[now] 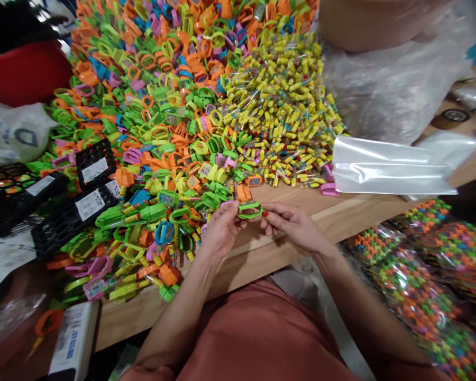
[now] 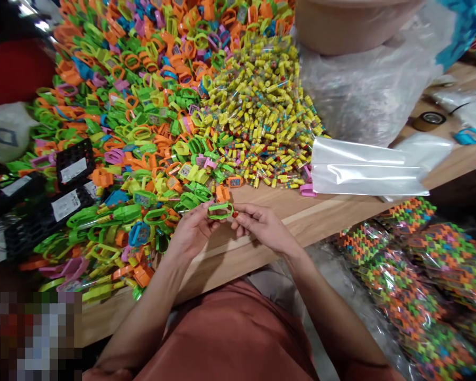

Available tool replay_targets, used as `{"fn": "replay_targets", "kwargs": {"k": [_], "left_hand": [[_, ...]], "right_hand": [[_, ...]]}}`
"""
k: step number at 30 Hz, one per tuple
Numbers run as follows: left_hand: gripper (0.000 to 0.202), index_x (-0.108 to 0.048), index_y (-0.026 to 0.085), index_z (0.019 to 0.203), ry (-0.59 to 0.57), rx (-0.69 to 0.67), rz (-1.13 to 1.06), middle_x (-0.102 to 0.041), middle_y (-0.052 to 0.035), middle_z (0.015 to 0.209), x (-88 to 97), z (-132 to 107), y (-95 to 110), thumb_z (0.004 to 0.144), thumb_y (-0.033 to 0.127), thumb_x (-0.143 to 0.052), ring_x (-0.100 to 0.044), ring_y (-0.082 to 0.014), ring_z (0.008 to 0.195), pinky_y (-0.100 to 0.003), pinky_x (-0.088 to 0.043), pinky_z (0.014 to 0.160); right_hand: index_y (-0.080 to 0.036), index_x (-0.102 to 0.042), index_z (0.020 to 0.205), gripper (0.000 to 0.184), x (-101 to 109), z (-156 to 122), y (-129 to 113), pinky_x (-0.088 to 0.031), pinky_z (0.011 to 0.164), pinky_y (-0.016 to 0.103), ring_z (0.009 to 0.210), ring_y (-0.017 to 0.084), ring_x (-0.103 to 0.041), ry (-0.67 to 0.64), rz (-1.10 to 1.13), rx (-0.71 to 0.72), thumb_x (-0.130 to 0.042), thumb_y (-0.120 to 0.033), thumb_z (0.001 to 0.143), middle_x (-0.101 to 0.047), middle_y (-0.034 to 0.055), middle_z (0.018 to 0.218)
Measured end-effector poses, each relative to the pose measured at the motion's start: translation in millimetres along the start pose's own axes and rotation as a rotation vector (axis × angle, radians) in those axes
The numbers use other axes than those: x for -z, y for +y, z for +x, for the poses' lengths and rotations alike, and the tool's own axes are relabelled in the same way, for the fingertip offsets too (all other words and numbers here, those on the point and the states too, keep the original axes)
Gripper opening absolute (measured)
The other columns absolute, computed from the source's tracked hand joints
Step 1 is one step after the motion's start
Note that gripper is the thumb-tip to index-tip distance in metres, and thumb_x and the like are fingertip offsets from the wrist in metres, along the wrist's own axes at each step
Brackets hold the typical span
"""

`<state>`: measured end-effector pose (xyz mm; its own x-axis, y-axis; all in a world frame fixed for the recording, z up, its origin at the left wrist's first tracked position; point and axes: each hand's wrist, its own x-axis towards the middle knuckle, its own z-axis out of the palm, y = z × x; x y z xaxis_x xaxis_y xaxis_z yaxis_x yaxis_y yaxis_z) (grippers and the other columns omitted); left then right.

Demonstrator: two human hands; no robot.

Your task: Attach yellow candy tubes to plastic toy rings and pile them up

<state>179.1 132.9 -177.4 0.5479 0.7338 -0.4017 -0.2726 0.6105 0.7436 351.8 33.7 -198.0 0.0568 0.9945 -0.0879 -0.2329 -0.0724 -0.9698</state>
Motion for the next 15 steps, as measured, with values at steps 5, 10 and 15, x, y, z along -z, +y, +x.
{"fn": "replay_targets", "kwargs": {"k": [5, 10, 15], "left_hand": [[0.041, -0.069, 0.015, 0.083, -0.003, -0.042, 0.072, -0.071, -0.0027, 0.078, -0.2, -2.7, 5.1, 0.064, 0.041, -0.094, -0.066, -0.0154, 0.071, -0.024, -0.045, 0.058], [0.045, -0.068, 0.015, 0.078, -0.037, -0.045, 0.162, -0.069, -0.0027, 0.077, -2.3, -5.9, 12.2, 0.062, 0.048, -0.094, -0.061, -0.0136, 0.066, -0.024, -0.044, 0.058], [0.044, -0.066, 0.015, 0.078, -0.060, -0.096, 0.269, -0.064, -0.0021, 0.077, -3.1, -5.7, 6.0, 0.072, 0.053, -0.088, -0.057, -0.0121, 0.069, -0.022, -0.044, 0.060]], "right_hand": [[-0.015, -0.071, 0.123, 0.047, 0.1, 0.0, -3.7, -0.044, 0.056, 0.022, 0.064, 0.011, -0.061, -0.051, 0.028, -0.031, -0.075, -0.050, 0.093, -0.072, 0.0051, 0.086], [-0.015, -0.072, 0.116, 0.046, 4.8, 0.7, 4.9, -0.040, 0.053, 0.020, 0.060, 0.010, -0.056, -0.086, 0.081, -0.062, -0.075, -0.053, 0.091, -0.071, 0.0051, 0.084], [-0.016, -0.072, 0.102, 0.044, 2.4, 1.9, 10.1, -0.033, 0.047, 0.020, 0.054, 0.009, -0.046, -0.017, 0.022, -0.064, -0.072, -0.058, 0.091, -0.066, 0.0025, 0.076]]}}
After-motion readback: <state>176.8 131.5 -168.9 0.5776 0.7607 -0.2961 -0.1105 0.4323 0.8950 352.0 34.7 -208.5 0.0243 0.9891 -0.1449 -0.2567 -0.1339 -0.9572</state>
